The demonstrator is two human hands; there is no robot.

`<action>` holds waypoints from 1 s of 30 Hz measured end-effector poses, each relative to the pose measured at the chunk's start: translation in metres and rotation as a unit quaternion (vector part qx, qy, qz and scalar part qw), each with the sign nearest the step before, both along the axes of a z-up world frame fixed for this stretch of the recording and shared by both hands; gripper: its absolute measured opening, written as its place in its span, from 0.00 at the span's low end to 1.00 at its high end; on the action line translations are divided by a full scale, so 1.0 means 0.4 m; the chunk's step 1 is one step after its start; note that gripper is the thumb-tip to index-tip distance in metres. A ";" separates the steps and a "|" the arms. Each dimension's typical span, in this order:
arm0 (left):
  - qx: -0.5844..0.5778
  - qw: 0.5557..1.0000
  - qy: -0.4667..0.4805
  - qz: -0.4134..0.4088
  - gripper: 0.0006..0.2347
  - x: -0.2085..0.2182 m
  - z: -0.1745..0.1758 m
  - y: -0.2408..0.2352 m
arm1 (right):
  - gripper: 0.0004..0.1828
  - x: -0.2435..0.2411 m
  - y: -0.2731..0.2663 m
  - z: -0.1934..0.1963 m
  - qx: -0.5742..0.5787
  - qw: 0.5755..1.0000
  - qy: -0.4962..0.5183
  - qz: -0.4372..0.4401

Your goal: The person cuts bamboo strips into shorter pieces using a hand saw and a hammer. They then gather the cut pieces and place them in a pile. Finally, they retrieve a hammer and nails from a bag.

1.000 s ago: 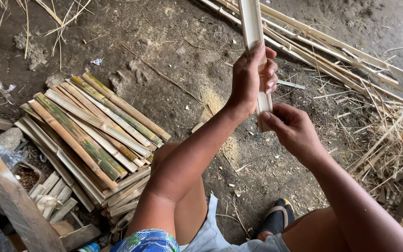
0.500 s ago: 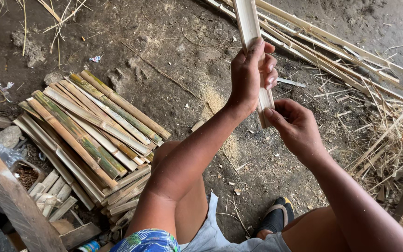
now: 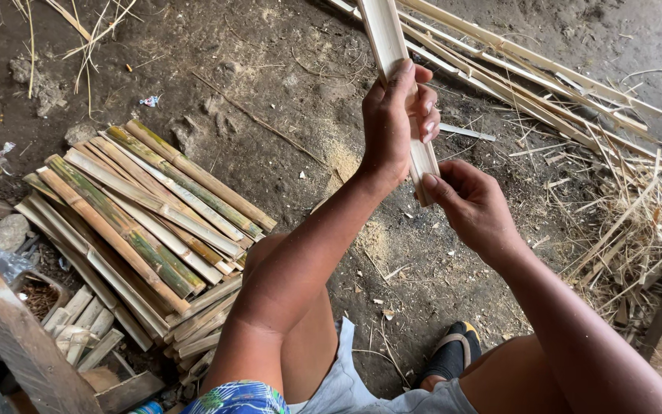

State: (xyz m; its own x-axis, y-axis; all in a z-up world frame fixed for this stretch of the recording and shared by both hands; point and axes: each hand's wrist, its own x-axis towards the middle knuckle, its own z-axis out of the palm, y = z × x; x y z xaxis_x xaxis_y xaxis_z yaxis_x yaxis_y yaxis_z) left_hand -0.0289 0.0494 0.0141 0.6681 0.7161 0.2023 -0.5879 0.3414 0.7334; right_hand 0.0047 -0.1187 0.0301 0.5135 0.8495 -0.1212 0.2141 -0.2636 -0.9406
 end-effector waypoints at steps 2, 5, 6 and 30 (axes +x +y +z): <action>-0.004 1.000 0.002 -0.012 0.13 -0.003 0.001 0.005 | 0.18 0.003 0.001 -0.003 0.010 0.999 -0.032 -0.013; -0.006 1.000 -0.007 -0.029 0.13 -0.005 -0.005 0.012 | 0.19 0.012 0.004 -0.010 0.009 0.999 -0.028 -0.028; -0.006 0.999 -0.012 -0.034 0.13 -0.006 -0.009 0.012 | 0.19 0.012 0.000 -0.014 0.001 1.000 -0.012 -0.022; 0.011 0.957 0.057 -0.286 0.18 -0.099 -0.025 -0.003 | 0.15 0.080 -0.082 0.035 0.152 0.986 0.047 -0.049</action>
